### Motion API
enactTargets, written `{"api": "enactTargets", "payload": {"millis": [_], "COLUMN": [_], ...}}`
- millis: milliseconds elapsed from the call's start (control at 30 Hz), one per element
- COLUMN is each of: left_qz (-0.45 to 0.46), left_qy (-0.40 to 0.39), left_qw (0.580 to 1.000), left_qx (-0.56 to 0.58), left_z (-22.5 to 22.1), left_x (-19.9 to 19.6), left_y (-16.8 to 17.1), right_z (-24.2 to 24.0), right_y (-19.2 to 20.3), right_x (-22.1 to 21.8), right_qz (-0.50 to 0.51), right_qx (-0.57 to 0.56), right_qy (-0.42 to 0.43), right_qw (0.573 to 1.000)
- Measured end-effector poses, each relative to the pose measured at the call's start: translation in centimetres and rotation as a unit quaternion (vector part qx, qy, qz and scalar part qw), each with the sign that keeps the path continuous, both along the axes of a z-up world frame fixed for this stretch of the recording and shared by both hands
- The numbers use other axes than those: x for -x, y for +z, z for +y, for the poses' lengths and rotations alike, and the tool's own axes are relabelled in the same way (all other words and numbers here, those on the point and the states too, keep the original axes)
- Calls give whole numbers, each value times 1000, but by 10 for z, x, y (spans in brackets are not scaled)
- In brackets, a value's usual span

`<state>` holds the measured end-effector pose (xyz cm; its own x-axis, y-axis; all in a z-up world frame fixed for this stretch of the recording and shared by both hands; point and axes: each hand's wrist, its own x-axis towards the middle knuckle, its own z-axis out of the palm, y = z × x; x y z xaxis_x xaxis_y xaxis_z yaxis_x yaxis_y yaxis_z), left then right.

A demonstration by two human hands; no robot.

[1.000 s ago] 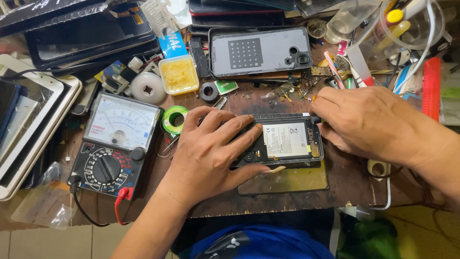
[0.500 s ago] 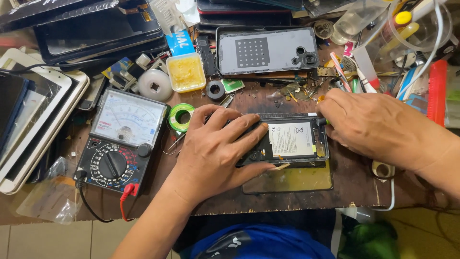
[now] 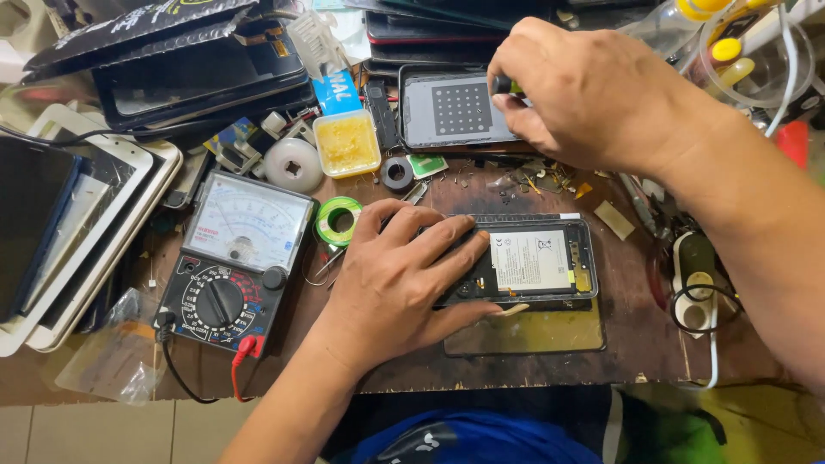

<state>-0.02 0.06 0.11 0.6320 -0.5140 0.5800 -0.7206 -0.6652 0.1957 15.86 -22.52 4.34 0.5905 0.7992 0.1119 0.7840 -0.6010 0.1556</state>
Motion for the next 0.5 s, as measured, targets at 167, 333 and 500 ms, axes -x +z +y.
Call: {"api": "enactTargets", "payload": {"millis": [167, 333, 500], "left_qz": [1, 2, 1], "left_qy": [3, 0, 2], "left_qw": [1000, 1000, 1000], "left_qx": [3, 10, 5], "left_z": [1, 0, 0], "left_x": [-1, -1, -1], "left_y": [-1, -3, -2], "right_z": [-2, -5, -3], "right_y": [-15, -26, -29], "right_x": [-13, -14, -12], "right_qz": [-13, -65, -130], "right_qx": [-22, -20, -25], "right_qy": [35, 51, 76], "right_qw": [999, 996, 988]}}
